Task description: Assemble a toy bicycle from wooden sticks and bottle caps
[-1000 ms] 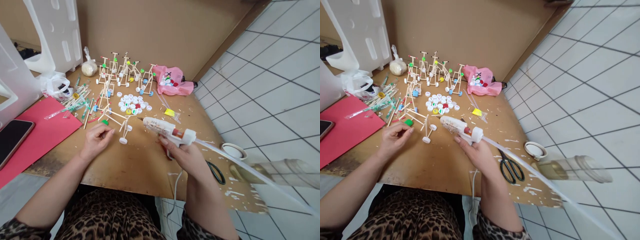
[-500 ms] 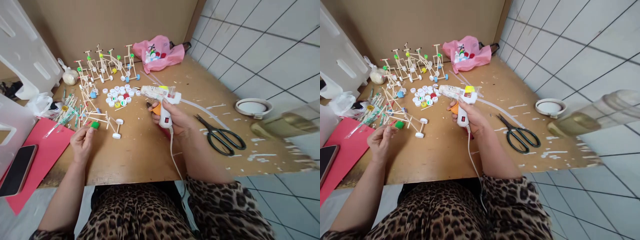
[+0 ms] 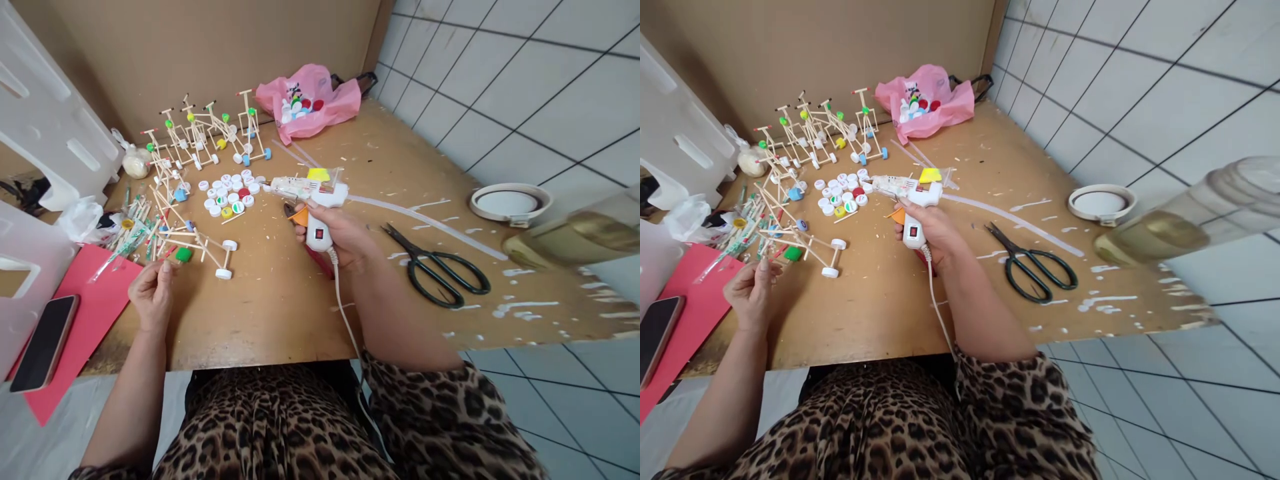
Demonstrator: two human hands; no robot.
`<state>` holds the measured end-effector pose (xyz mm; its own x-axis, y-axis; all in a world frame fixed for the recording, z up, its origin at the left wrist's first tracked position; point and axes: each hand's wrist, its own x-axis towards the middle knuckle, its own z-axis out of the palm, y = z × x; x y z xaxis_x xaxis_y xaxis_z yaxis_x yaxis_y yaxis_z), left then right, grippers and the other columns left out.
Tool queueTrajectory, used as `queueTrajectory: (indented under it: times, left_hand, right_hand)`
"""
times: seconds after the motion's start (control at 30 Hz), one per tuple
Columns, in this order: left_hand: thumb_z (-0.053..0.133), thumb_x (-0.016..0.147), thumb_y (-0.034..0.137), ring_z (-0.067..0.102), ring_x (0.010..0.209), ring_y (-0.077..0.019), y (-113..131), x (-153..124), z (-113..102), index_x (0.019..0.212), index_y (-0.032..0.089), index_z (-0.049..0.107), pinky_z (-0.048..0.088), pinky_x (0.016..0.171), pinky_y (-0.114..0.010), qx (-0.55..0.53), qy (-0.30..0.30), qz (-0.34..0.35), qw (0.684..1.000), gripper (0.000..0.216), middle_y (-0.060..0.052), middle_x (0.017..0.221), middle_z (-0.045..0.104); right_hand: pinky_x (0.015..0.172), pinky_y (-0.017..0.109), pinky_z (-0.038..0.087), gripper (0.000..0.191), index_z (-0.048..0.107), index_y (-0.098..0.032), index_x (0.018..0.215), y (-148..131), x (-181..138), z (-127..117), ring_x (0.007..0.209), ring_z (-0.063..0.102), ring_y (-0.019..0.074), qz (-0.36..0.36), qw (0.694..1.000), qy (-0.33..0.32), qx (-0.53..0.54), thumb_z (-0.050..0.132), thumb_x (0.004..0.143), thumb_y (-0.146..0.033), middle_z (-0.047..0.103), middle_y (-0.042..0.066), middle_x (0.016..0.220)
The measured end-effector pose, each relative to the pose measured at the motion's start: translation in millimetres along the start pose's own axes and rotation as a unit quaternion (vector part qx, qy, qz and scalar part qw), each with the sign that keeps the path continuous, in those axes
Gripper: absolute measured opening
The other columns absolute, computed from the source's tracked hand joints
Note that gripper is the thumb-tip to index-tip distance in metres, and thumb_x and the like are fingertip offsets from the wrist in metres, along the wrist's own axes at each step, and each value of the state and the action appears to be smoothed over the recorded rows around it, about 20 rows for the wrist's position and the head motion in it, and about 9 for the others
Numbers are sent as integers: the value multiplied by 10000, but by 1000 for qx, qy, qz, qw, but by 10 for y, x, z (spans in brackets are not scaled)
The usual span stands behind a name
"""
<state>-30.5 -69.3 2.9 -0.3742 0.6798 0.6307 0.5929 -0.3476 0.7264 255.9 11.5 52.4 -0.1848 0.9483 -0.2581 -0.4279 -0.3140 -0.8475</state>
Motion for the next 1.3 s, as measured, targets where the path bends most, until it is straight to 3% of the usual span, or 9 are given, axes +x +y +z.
queueTrajectory:
  times: [0.17, 0.33, 0.5, 0.6, 0.73, 0.93, 1.13, 1.3]
  left_hand:
    - [626, 796, 454, 567, 512, -129, 10, 0, -7, 496, 178, 583, 461, 536, -261, -14, 14, -8, 1000, 410, -9, 519, 615]
    - [644, 775, 444, 537, 478, -119, -22, 10, -8, 536, 177, 623, 439, 497, -250, -31, 25, -23, 999, 359, 0, 497, 602]
    - [630, 805, 358, 509, 465, -105, 10, -2, -4, 526, 180, 591, 411, 478, -234, -44, -6, 25, 999, 333, 11, 488, 576]
    - [615, 821, 289, 503, 461, -99, 61, -15, 7, 543, 182, 581, 398, 469, -225, -45, -32, 63, 997, 300, 19, 491, 557]
    - [606, 818, 188, 477, 450, -76, 120, -25, 24, 547, 179, 552, 368, 452, -200, -58, -46, 101, 992, 277, 30, 498, 532]
    - [598, 825, 164, 448, 444, -65, 146, -64, 60, 608, 177, 576, 354, 435, -184, -63, -67, 113, 989, 219, 34, 515, 525]
    - [569, 855, 218, 464, 449, -83, 124, -140, 136, 648, 181, 608, 377, 447, -199, -44, -120, 116, 985, 214, 25, 504, 529]
    - [582, 853, 198, 461, 447, -79, 114, -152, 160, 665, 178, 608, 370, 442, -194, -60, -134, 115, 982, 191, 27, 517, 527]
  right_hand:
    - [370, 154, 480, 169, 583, -140, 752, -53, 59, -82, 391, 544, 68, 8, 999, 38, -24, 625, 884, -236, 606, -26, 518]
    - [404, 166, 513, 115, 584, -147, 783, -23, 113, -204, 415, 580, 87, 48, 997, 56, -28, 566, 896, -159, 659, 10, 551]
    - [483, 187, 536, 106, 603, -192, 823, -83, 30, -254, 503, 605, 93, 31, 999, -24, -22, 674, 760, -145, 711, 10, 682]
    - [458, 168, 472, 246, 623, -232, 855, -199, -107, -97, 502, 551, 65, -2, 997, -81, -15, 758, 651, -205, 733, 0, 800]
    - [415, 202, 400, 383, 646, -244, 872, -307, -258, 201, 452, 455, 57, -78, 981, -149, -95, 833, 548, -329, 737, 17, 879]
    - [473, 236, 431, 268, 657, -164, 667, -258, -284, 364, 537, 524, 100, -127, 926, -165, -315, 794, 631, -392, 716, 75, 823]
    - [509, 274, 494, 328, 659, -203, 883, -106, -316, 287, 557, 559, 131, -128, 923, -135, -338, 778, 651, -401, 702, 41, 817]
    - [489, 305, 509, 321, 662, -213, 886, -93, -416, 106, 544, 555, 169, -122, 916, -144, -354, 753, 691, -452, 600, -2, 578]
